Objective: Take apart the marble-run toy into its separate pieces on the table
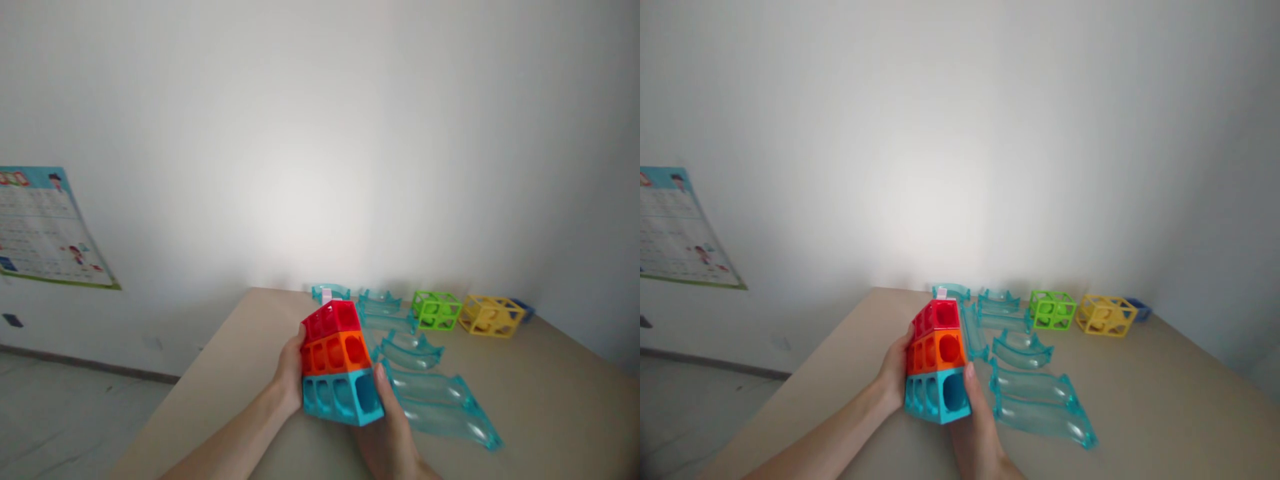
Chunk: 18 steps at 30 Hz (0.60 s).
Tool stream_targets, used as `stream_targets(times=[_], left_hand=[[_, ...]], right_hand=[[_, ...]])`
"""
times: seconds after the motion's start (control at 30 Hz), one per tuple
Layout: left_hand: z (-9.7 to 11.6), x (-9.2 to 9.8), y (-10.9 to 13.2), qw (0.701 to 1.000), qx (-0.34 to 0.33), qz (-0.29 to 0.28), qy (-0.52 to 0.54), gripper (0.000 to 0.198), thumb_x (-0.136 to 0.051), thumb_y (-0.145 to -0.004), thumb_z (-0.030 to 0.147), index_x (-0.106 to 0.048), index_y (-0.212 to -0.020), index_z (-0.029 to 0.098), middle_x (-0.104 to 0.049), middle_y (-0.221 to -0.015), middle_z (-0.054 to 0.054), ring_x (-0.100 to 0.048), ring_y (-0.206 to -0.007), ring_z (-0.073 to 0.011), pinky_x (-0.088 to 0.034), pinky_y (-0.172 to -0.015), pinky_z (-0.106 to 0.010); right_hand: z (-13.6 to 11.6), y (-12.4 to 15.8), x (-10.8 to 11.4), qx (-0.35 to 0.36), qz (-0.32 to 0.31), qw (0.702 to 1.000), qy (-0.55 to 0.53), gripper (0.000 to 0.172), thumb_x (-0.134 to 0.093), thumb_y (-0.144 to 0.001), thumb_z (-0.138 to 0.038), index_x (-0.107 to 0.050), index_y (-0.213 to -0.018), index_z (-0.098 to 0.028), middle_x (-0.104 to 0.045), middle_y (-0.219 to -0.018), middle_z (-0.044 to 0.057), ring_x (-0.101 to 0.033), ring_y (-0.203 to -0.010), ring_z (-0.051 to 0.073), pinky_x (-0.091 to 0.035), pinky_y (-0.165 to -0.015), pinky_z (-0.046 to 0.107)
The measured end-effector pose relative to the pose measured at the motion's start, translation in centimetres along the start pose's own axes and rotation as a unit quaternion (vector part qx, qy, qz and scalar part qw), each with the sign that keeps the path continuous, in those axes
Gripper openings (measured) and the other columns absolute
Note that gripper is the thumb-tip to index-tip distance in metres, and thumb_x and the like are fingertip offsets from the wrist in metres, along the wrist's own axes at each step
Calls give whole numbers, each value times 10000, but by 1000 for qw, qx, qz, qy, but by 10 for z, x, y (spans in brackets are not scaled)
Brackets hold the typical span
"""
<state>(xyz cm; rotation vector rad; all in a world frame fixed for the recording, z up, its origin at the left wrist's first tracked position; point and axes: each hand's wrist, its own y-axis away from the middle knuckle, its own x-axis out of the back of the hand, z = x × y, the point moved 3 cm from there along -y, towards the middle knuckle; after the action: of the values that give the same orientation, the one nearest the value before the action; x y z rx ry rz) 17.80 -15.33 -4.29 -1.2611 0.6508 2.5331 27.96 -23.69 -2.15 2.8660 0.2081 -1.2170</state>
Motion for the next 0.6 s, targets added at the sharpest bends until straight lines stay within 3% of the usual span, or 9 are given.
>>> stream_targets(times=[0.27,0.33,0.47,0.53,0.6], left_hand=[[16,1,5,993,-104,52,36,566,-518,-832,596,-650,-1100,115,-734,-1012,-166,-703,-925,-321,-542,-851,-466],[21,1,6,989,-123,68,33,554,-520,-834,591,-654,-1085,116,-742,-978,-160,-709,-896,-318,-546,-838,-466],[27,-1,3,988,-140,68,26,480,-502,-871,525,-656,-1071,117,-747,-911,-141,-716,-838,-282,-559,-805,-424],[30,-1,2,987,-145,64,17,409,-496,-887,445,-655,-1075,120,-743,-890,-127,-715,-791,-253,-564,-785,-390],[31,2,3,990,-130,48,-1,376,-487,-883,376,-657,-1086,109,-730,-930,-145,-709,-796,-253,-564,-783,-392]], right_hand=[[-2,-10,0,-47,-55,997,-10,650,-449,-801,-737,-623,-1231,-281,-611,-1309,96,-531,-1226,344,-403,-995,552],[4,-12,6,-4,-49,998,46,644,-598,-722,-712,-636,-1199,-281,-635,-1273,107,-571,-1173,353,-426,-972,544],[13,-12,19,88,10,973,214,574,-787,-681,-440,-622,-1197,-251,-682,-1173,118,-650,-1033,329,-477,-935,506],[9,-10,21,139,17,944,297,515,-756,-725,-341,-621,-1214,-252,-647,-1233,112,-606,-1124,325,-456,-985,489],[3,-8,20,206,6,901,382,522,-731,-722,-245,-625,-1233,-275,-557,-1355,86,-476,-1283,323,-370,-1081,471]])
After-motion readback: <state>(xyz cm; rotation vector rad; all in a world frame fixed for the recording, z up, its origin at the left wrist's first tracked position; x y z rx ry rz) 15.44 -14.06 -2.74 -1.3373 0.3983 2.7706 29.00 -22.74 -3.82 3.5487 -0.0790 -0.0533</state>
